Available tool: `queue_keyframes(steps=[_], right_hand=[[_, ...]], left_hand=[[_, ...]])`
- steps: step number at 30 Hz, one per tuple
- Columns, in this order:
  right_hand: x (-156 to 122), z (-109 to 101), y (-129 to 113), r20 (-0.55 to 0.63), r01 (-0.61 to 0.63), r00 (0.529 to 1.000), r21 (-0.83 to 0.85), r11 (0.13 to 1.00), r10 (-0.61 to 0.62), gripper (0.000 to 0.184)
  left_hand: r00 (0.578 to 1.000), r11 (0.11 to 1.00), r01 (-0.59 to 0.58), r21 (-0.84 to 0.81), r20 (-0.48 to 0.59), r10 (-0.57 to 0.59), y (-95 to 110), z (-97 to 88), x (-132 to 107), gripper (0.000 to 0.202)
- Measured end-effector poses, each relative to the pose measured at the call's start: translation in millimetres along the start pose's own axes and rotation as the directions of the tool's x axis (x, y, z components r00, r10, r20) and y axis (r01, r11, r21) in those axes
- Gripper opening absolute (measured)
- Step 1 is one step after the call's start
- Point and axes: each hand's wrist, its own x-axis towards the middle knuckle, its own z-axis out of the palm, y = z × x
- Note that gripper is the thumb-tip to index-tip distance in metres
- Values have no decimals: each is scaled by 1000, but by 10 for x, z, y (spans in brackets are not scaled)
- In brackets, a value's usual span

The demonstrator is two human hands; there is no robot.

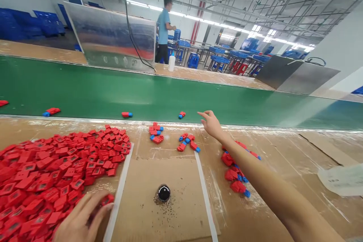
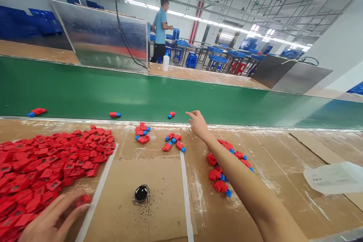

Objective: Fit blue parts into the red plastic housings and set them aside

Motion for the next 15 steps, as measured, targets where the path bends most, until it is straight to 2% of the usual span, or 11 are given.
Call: queue_keyframes(steps=[3, 5, 7, 10, 15], right_hand=[[359, 393, -367, 68, 11, 998, -3, 1000, -11, 43], [457, 578, -541, 101, -10, 995, -10, 1000, 11, 38], [470, 675, -646, 120, -47, 992, -26, 999, 50, 37], [425, 648, -683, 149, -112, 982, -53, 992, 118, 33], [239, 304, -634, 158, -116, 980, -25, 993, 119, 18]], left_hand=[[993, 983, 61, -174, 113, -41, 219, -64, -156, 33], [978, 952, 159, -263, 175, -115, 337, -85, -279, 31], [960, 918, 235, -319, 227, -166, 440, -94, -380, 28], [949, 884, 278, -377, 251, -192, 550, -96, -468, 27], [971, 893, 189, -409, 214, -108, 635, -74, -508, 19]])
